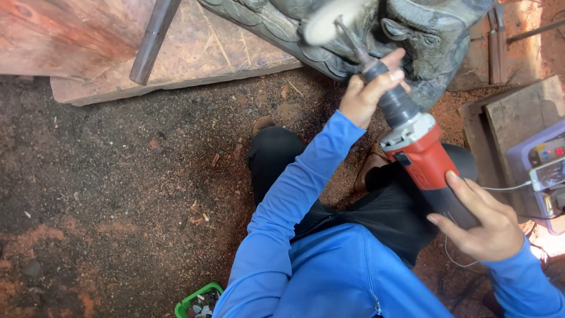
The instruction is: Using a rotary tool with a buffing wheel to polish the surface of a wooden water buffalo sculpture.
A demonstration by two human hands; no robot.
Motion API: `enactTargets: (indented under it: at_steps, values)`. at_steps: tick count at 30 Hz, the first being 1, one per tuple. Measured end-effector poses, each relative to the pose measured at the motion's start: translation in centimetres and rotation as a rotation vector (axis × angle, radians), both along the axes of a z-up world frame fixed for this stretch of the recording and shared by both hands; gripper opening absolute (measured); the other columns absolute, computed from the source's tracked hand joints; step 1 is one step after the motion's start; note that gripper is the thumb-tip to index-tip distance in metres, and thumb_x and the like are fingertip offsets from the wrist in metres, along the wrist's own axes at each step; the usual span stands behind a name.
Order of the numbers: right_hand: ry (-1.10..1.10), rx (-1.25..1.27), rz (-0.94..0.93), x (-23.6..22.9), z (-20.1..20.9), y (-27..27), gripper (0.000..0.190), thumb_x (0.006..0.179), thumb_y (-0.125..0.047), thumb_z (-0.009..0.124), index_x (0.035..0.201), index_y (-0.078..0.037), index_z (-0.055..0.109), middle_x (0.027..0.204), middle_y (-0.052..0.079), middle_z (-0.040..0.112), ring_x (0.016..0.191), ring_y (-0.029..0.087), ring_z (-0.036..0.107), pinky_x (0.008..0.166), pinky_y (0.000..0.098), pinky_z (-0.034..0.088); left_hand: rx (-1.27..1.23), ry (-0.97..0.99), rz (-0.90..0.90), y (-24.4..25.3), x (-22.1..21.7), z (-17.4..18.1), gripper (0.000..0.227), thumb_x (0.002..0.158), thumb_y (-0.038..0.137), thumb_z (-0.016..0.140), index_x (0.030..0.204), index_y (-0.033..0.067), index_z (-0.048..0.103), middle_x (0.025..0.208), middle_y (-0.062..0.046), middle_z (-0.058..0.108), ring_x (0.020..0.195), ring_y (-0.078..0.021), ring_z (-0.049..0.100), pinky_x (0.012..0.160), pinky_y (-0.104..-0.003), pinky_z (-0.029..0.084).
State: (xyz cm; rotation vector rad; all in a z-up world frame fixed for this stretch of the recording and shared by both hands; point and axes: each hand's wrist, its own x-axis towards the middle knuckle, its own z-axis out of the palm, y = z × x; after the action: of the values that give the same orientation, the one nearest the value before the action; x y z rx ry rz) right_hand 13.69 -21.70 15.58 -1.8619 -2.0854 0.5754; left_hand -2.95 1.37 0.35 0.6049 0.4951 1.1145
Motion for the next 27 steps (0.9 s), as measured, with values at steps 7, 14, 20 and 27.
enactTargets:
  at_steps: [7, 14, 20, 27]
  values:
    - [0.025, -0.061, -0.012, 0.1, 0.9, -0.2, 0.093, 0.056, -0.001, 0.088, 0.143, 0.006, 0.059, 0.134, 0.024, 0.068, 0.1, 0.028, 0.071, 0.083, 0.0354, 0.058, 0.048, -0.012, 0.012, -0.6, 0.4, -0.7, 0.087, 0.081, 0.039, 0.071, 0.151, -0.0059, 0.044, 0.136, -0.026, 0.062, 0.088, -0.0274, 0.075, 0.12, -0.054, 0.041]
    - [0.037, 0.0, 0.043, 0.1, 1.7, 1.5, 0.088, 0.059, 0.0, 0.087, 0.143, 0.008, 0.059, 0.13, 0.024, 0.068, 0.094, 0.027, 0.07, 0.08, 0.034, 0.056, 0.046, -0.005, 0.042, 0.3, -0.7, 1.7, 0.071, 0.082, 0.036, 0.07, 0.137, -0.0064, 0.056, 0.124, -0.023, 0.063, 0.086, -0.0263, 0.072, 0.083, -0.043, 0.061]
    - [-0.053, -0.01, -0.01, 0.8, 2.8, 0.8, 0.09, 0.058, 0.0, 0.089, 0.143, 0.008, 0.061, 0.133, 0.026, 0.069, 0.097, 0.03, 0.072, 0.08, 0.0367, 0.058, 0.062, -0.183, 0.047, 0.1, 0.7, 2.0, 0.043, 0.087, 0.027, 0.077, 0.112, -0.0067, 0.07, 0.106, -0.021, 0.075, 0.088, -0.0275, 0.073, 0.084, -0.044, 0.062]
    - [-0.081, 0.007, 0.049, 1.5, 4.0, 2.6, 0.09, 0.056, -0.004, 0.09, 0.142, 0.006, 0.063, 0.124, 0.022, 0.07, 0.081, 0.026, 0.07, 0.07, 0.0345, 0.055, 0.052, -0.262, 0.047, 1.1, 0.0, 3.2, 0.043, 0.09, 0.026, 0.077, 0.117, -0.0066, 0.071, 0.12, -0.023, 0.073, 0.115, -0.0375, 0.068, 0.102, -0.052, 0.054]
